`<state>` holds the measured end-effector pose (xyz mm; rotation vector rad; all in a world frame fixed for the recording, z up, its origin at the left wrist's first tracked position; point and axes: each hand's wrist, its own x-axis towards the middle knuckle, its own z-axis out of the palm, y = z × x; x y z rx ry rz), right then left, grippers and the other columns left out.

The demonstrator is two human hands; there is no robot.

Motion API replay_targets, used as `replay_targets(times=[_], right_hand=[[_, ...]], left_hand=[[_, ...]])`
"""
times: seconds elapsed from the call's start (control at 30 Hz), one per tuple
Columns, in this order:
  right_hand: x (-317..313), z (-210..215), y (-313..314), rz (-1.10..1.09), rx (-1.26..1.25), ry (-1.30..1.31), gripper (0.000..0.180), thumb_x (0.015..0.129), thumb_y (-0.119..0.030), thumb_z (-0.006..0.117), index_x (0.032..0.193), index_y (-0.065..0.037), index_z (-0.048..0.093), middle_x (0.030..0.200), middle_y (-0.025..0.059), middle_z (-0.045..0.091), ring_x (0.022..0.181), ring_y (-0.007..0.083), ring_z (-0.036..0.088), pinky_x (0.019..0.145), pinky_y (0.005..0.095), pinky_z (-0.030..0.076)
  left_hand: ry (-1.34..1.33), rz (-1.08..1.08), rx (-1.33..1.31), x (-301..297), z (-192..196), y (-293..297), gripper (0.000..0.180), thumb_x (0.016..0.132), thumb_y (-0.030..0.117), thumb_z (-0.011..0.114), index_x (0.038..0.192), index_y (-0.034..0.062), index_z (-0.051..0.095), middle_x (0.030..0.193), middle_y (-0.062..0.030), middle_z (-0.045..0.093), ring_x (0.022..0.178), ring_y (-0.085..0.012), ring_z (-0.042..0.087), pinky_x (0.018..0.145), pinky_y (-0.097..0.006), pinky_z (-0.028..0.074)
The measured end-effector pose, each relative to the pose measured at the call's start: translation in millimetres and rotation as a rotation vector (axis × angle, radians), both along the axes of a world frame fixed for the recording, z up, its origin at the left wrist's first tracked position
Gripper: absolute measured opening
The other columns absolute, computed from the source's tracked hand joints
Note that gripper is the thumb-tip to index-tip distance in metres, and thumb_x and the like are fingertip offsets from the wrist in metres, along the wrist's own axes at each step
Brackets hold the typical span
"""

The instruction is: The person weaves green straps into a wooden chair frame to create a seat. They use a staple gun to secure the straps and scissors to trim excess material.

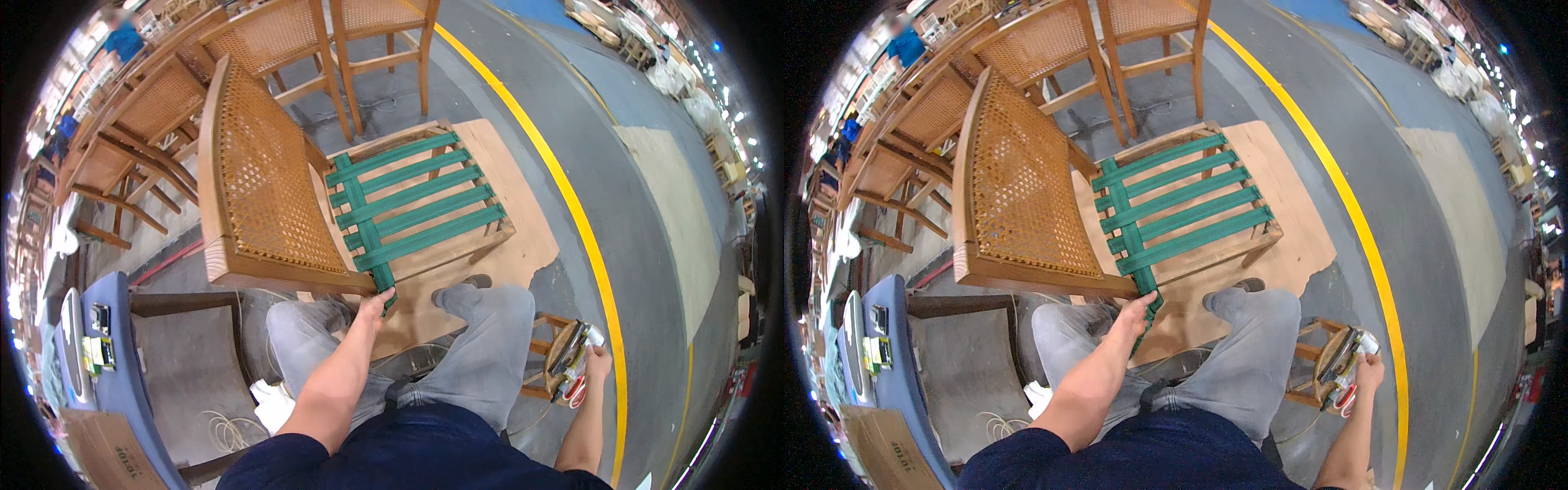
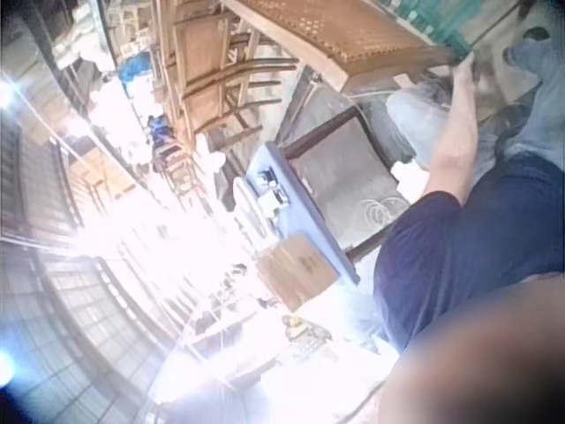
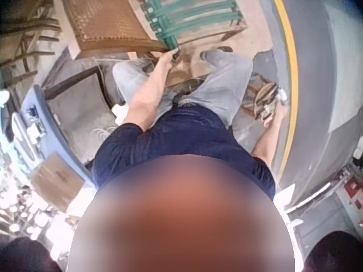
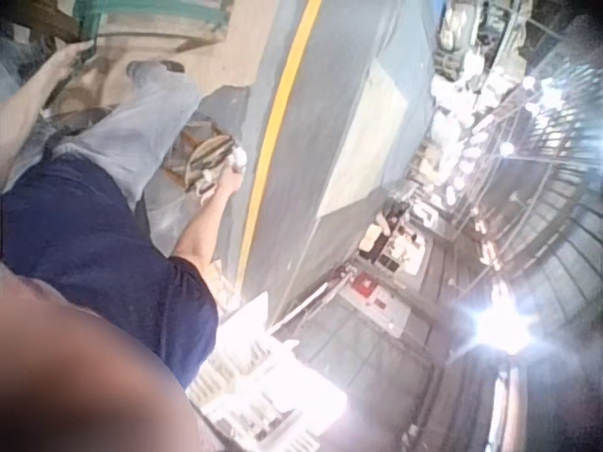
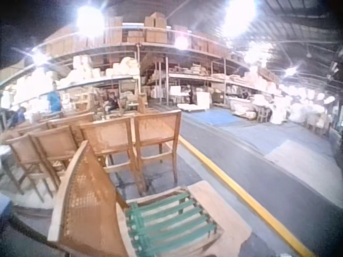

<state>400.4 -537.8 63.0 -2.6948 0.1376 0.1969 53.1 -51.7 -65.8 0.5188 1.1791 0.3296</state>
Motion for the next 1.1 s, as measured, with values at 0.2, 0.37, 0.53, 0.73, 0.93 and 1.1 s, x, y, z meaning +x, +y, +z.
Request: replay_targets(times=[0.2,0.37,0.53,0.73,0.93,1.1], right_hand=[[-38,19,116,0.336,0.457,-0.096,0.032,0.096,-0.018,0.075,0.121,0.002,0.073,0.107,0.0118,0.076,0.098,0.0188,0.07,0.091,0.0337,0.055],[-128,-33,292,0.762,0.776,0.39,0.033,0.099,-0.019,0.073,0.127,-0.001,0.07,0.108,0.0082,0.075,0.094,0.0163,0.069,0.085,0.0334,0.057],[-205,-96,416,0.998,0.085,0.746,0.068,0.08,-0.045,0.088,0.127,0.002,0.072,0.124,0.0244,0.074,0.114,0.0338,0.073,0.097,0.0428,0.056],[-272,-144,458,0.572,0.235,0.679,0.043,0.082,-0.026,0.078,0.117,-0.001,0.074,0.116,0.0298,0.073,0.111,0.0418,0.071,0.093,0.0458,0.056],[-264,-205,469,0.735,0.023,0.774,0.046,0.091,-0.032,0.068,0.132,-0.011,0.069,0.13,0.021,0.07,0.121,0.0385,0.067,0.096,0.0472,0.056],[-245,-300,489,0.888,-0.029,0.544,0.061,0.098,-0.047,0.062,0.147,-0.012,0.056,0.152,0.0137,0.057,0.131,0.0316,0.061,0.103,0.0462,0.053]], left_hand=[[0.224,-0.416,0.171,-5,10,-23,0.053,0.096,0.042,0.079,0.129,0.0012,0.07,0.135,-0.0132,0.069,0.129,-0.0236,0.058,0.111,-0.04,0.04],[0.326,-0.654,-0.024,-23,19,-53,0.052,0.096,0.043,0.08,0.133,0.0078,0.071,0.145,-0.0147,0.065,0.139,-0.0309,0.054,0.111,-0.048,0.041],[0.255,-0.799,0.186,-27,-6,-48,0.051,0.093,0.04,0.084,0.13,0.0063,0.073,0.135,-0.0116,0.069,0.115,-0.0252,0.063,0.096,-0.044,0.051],[0.616,-0.907,0.199,-17,-41,-44,0.05,0.087,0.022,0.084,0.133,0.0081,0.069,0.126,-0.0097,0.074,0.114,-0.0238,0.069,0.097,-0.038,0.054],[0.919,-0.308,0.48,-60,-83,-13,0.049,0.095,0.028,0.071,0.14,0.009,0.066,0.127,-0.0105,0.075,0.107,-0.0275,0.073,0.09,-0.036,0.057],[0.396,0.06,0.369,-60,-89,84,0.031,0.103,0.022,0.061,0.124,0.0018,0.07,0.109,-0.0106,0.076,0.09,-0.0244,0.073,0.082,-0.036,0.059]])
